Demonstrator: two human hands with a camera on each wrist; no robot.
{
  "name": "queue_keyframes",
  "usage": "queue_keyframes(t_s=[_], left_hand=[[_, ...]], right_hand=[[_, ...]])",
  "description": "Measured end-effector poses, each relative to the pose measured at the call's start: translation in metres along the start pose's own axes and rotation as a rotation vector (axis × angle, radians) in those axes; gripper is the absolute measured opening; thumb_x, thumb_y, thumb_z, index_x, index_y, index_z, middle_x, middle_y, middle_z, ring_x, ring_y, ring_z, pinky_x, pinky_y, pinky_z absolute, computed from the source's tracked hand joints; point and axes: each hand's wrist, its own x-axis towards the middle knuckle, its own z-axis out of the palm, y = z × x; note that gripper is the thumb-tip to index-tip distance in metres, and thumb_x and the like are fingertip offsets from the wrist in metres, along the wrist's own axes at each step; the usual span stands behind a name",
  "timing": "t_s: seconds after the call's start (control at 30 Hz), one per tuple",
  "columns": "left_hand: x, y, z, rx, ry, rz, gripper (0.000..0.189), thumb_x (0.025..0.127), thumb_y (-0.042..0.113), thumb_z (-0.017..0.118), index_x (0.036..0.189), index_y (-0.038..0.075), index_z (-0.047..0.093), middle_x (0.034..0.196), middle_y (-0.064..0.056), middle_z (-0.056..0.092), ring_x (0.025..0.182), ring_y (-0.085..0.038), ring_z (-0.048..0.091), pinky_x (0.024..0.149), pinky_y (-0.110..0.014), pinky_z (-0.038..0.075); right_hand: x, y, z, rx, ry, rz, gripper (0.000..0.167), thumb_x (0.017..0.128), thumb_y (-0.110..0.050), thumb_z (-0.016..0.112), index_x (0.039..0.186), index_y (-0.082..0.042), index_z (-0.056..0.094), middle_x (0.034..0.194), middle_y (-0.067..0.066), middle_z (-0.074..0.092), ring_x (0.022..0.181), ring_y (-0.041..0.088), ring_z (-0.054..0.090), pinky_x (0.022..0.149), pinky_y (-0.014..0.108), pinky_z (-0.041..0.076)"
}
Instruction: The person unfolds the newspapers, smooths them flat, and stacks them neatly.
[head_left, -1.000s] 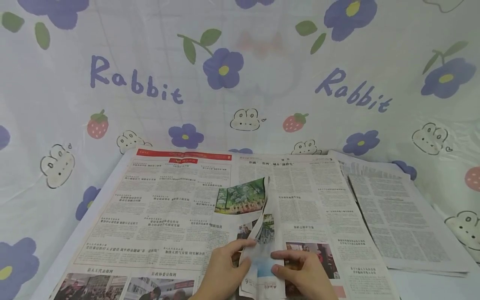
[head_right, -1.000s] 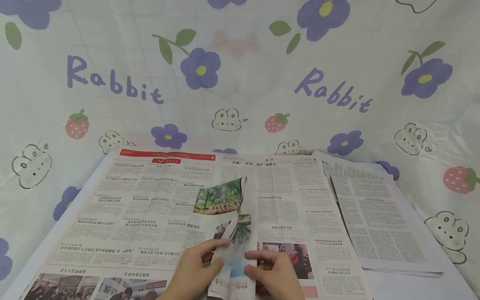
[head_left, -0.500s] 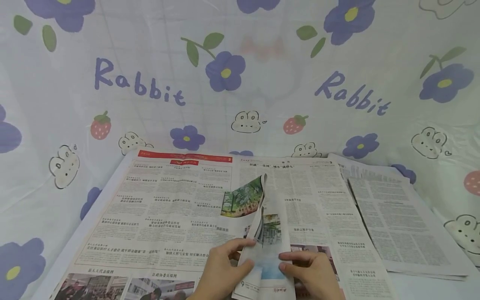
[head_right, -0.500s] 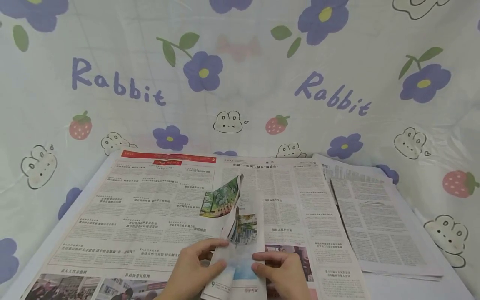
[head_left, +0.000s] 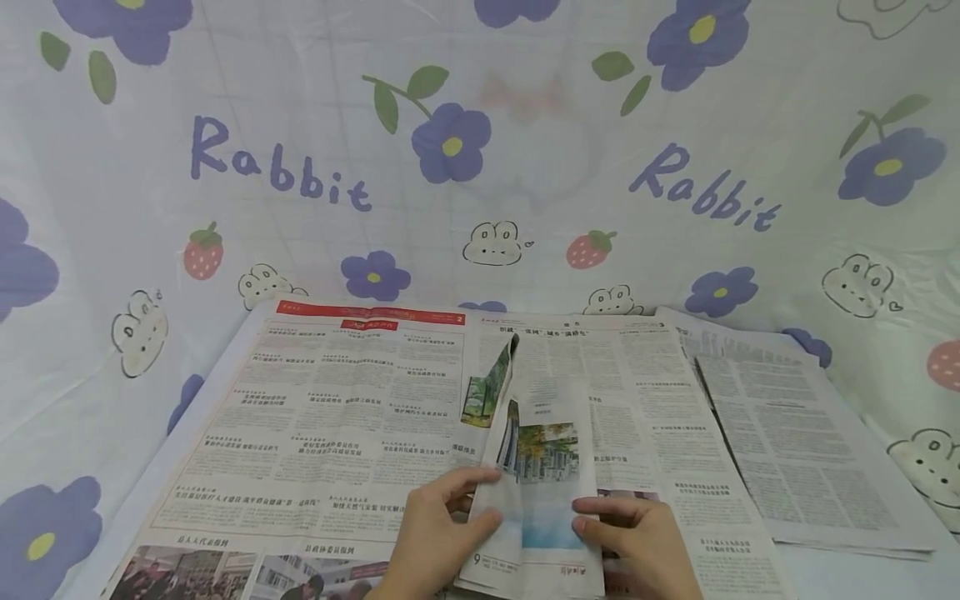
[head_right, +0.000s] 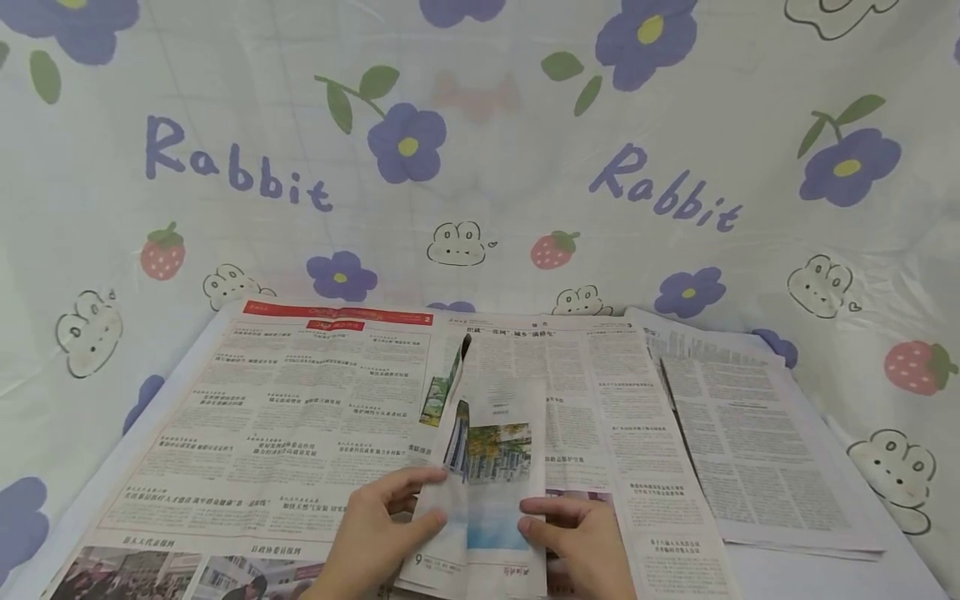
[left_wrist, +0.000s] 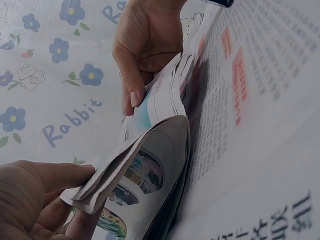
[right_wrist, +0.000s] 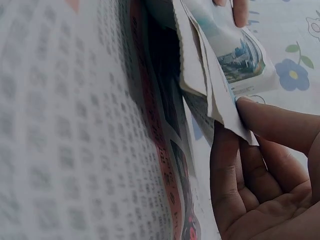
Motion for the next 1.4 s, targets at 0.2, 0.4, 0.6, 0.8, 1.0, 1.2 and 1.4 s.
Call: queue_keyframes(t_s=[0.2, 0.4, 0.6, 0.8, 1.0, 1.2, 1.4], left_hand=[[0.0, 0.0, -0.001, -0.008, -0.006, -0.014, 0.036, 0.085, 0.011, 0.077, 0.12, 0.016, 0.07, 0.118, -0.004, 0.067, 0.087, -0.017, 0.068, 0.075, -0.029, 0.055], [-0.001, 0.003, -0.004, 0.002, 0.012, -0.018, 0.035, 0.085, 0.013, 0.078, 0.119, 0.015, 0.071, 0.118, -0.005, 0.067, 0.091, -0.016, 0.068, 0.078, -0.029, 0.055], [-0.002, 0.01, -0.014, -0.005, 0.028, -0.063, 0.039, 0.085, 0.014, 0.079, 0.122, 0.015, 0.069, 0.12, -0.005, 0.067, 0.088, -0.018, 0.069, 0.071, -0.031, 0.056], [-0.001, 0.013, -0.03, -0.007, 0.058, -0.087, 0.041, 0.084, 0.016, 0.08, 0.124, 0.013, 0.068, 0.121, -0.008, 0.066, 0.091, -0.019, 0.069, 0.071, -0.032, 0.057], [-0.001, 0.016, -0.053, 0.004, 0.113, -0.124, 0.042, 0.082, 0.015, 0.082, 0.122, 0.011, 0.068, 0.118, -0.01, 0.068, 0.092, -0.02, 0.069, 0.071, -0.031, 0.056], [0.004, 0.011, -0.092, 0.007, 0.153, -0.177, 0.044, 0.081, 0.02, 0.083, 0.122, 0.013, 0.069, 0.117, -0.011, 0.068, 0.1, -0.024, 0.068, 0.075, -0.032, 0.057], [0.0, 0.001, -0.129, 0.049, 0.137, -0.261, 0.05, 0.082, 0.024, 0.082, 0.128, 0.011, 0.066, 0.123, -0.014, 0.065, 0.111, -0.029, 0.063, 0.081, -0.034, 0.055]], right_hand=[[-0.002, -0.001, -0.004, 0.052, -0.008, 0.03, 0.036, 0.078, -0.016, 0.084, 0.111, -0.003, 0.074, 0.094, 0.012, 0.071, 0.082, 0.032, 0.069, 0.065, 0.051, 0.057], [-0.005, -0.004, -0.005, 0.088, -0.009, 0.044, 0.034, 0.08, -0.013, 0.082, 0.111, -0.002, 0.074, 0.096, 0.012, 0.07, 0.084, 0.03, 0.068, 0.066, 0.051, 0.056], [-0.005, -0.005, -0.004, 0.103, 0.029, 0.047, 0.031, 0.081, -0.011, 0.081, 0.109, -0.002, 0.074, 0.099, 0.013, 0.068, 0.086, 0.03, 0.067, 0.065, 0.052, 0.056], [-0.006, -0.006, -0.006, 0.123, 0.037, 0.043, 0.032, 0.081, -0.011, 0.081, 0.11, -0.001, 0.074, 0.096, 0.013, 0.069, 0.081, 0.032, 0.067, 0.063, 0.052, 0.056], [-0.008, -0.007, -0.008, 0.128, 0.056, 0.016, 0.031, 0.083, -0.012, 0.079, 0.112, -0.001, 0.073, 0.094, 0.014, 0.069, 0.079, 0.033, 0.067, 0.065, 0.049, 0.056], [-0.005, -0.007, -0.011, 0.017, 0.133, -0.067, 0.029, 0.085, -0.016, 0.079, 0.112, -0.006, 0.074, 0.083, 0.012, 0.066, 0.071, 0.027, 0.059, 0.062, 0.039, 0.049], [0.0, -0.006, -0.02, 0.014, 0.152, -0.06, 0.033, 0.083, -0.02, 0.081, 0.114, -0.008, 0.074, 0.083, 0.008, 0.062, 0.075, 0.025, 0.053, 0.067, 0.037, 0.046]])
